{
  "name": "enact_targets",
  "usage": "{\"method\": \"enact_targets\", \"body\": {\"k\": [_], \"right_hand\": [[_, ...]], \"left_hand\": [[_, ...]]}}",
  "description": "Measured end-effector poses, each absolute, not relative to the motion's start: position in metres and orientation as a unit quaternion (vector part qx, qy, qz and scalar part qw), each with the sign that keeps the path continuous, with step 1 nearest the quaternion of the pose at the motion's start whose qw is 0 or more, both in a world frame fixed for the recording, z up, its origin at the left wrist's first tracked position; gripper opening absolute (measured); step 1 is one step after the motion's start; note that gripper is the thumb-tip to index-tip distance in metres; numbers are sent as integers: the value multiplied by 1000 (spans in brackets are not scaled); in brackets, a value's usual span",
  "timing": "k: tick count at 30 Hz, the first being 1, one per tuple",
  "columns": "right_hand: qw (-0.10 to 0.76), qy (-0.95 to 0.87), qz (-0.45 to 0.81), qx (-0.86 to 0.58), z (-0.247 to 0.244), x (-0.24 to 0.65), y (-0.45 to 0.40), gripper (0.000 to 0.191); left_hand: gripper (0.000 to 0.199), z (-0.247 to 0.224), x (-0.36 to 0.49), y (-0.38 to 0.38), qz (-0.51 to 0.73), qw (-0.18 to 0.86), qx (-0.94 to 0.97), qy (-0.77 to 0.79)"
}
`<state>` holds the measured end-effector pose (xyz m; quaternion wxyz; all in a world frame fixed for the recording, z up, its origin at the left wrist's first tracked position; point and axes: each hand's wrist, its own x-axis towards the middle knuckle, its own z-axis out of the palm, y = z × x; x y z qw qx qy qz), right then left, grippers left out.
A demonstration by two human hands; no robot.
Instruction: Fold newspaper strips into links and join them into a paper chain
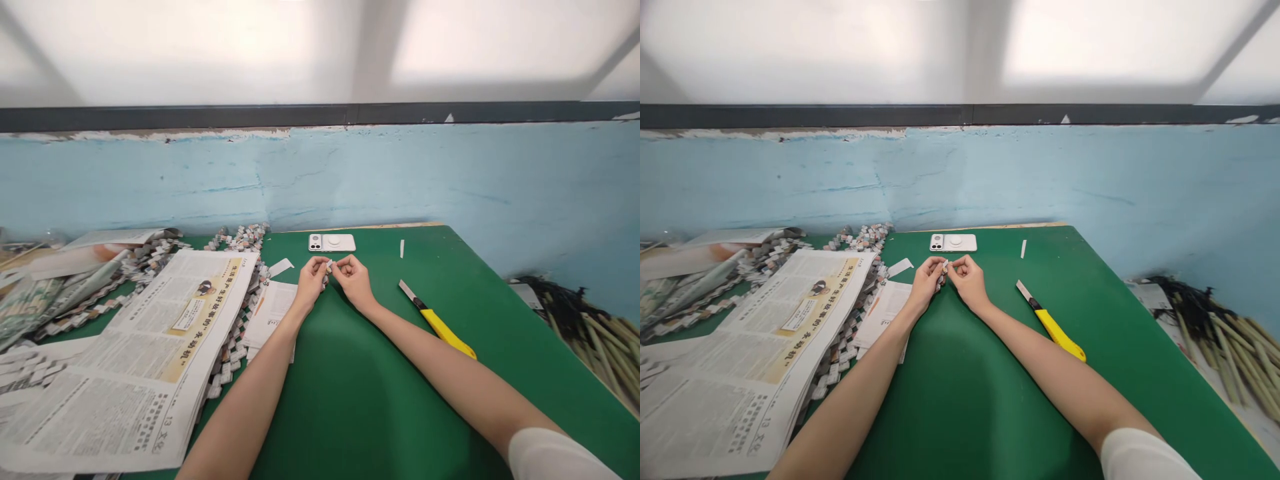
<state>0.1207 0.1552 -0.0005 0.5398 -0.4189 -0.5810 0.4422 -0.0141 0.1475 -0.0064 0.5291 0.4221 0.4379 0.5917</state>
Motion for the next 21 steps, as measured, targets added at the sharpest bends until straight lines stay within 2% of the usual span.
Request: {"method": "enact_targets", "body": {"k": [11,21], "right_hand": [[545,-585,419,-429,-3,120,154,34],[543,-563,447,-435,-6,122,160,37]], "left_hand": [[42,-5,-11,143,590,518,443,433],[29,-8,-12,143,586,447,497,457]]}}
